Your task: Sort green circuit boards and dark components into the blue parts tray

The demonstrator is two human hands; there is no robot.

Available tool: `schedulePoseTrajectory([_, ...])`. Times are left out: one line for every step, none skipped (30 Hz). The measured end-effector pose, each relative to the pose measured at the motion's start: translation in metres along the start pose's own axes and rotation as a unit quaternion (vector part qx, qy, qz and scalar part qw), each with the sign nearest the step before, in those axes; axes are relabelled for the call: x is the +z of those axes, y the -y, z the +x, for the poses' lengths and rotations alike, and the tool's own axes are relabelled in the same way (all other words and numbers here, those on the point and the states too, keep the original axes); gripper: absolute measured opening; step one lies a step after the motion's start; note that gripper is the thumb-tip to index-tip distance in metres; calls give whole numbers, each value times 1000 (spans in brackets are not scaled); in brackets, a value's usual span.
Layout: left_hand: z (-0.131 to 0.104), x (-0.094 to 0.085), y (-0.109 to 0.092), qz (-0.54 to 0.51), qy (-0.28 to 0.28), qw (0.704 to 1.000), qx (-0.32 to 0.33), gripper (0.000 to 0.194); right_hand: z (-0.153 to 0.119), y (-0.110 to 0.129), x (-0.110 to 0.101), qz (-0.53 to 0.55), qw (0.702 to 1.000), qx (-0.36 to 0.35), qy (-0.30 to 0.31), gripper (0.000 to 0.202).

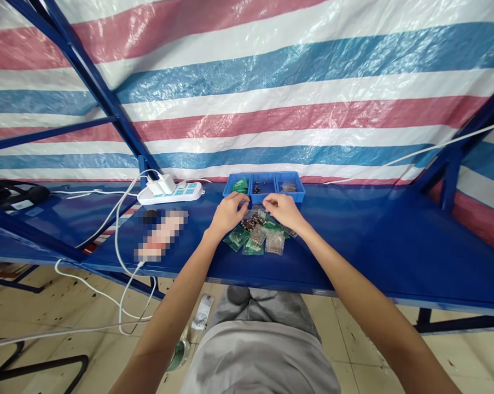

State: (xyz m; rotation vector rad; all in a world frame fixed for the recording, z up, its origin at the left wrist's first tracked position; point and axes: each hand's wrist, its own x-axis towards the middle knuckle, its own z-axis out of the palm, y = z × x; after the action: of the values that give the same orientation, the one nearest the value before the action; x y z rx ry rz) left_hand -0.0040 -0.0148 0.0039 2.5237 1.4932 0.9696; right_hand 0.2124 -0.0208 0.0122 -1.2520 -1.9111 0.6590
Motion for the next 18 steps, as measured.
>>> schedulePoseTrajectory([0,0,1,7,6,1000,-2,16,-7,-2,3,-24,1000,-14,7,19])
schedulePoseTrajectory([0,1,2,13,14,1000,-3,15,-12,-3,6,-42,999,-25,16,18])
schedulePoseTrajectory([-1,1,2,17,25,1000,-2,15,-15,-4,9,-59,997,-34,22,16])
schedulePoseTrajectory([-1,2,3,20,36,999,-2,14,-16,-5,11,-73,996,-41,26,16])
schedulePoseTrajectory([-2,3,4,21,47,999,-1,13,-15,-5,13,-86,995,-46,29,16])
schedulePoseTrajectory([-2,3,5,21,57,998,-1,13,-15,-6,16,-101,993,-50,28,16])
schedulePoseTrajectory([-2,4,6,20,66,998,0,13,-13,-6,17,-118,991,-55,26,16])
schedulePoseTrajectory([-3,5,6,19,72,997,0,14,-12,-7,19,-136,989,-59,24,17])
schedulePoseTrajectory([-3,5,7,18,79,997,2,16,-12,-8,20,-152,986,-63,20,16])
schedulePoseTrajectory([-3,5,7,17,84,996,3,17,-12,-9,21,-166,984,-64,17,16])
schedulePoseTrajectory([-3,6,8,15,89,996,5,19,-12,-11,22,-175,982,-63,15,16])
schedulePoseTrajectory([-3,6,8,13,92,996,6,20,-12,-12,22,-181,982,-62,13,17])
schedulePoseTrajectory([-3,6,8,10,95,995,6,20,-12,-13,23,-183,981,-60,13,18])
schedulePoseTrajectory([-3,6,8,5,96,995,4,20,-13,-14,23,-183,981,-58,14,19])
schedulePoseTrajectory([-3,6,9,-3,97,995,3,19,-13,-14,23,-183,981,-56,16,20])
schedulePoseTrajectory([-2,7,9,-14,97,995,1,19,-13,-14,24,-184,981,-54,17,21])
schedulePoseTrajectory([-2,8,9,-28,98,995,0,19,-13,-14,25,-186,981,-51,18,22])
schedulePoseTrajectory([-1,8,9,-42,99,994,-2,18,-13,-14,26,-188,981,-47,19,23])
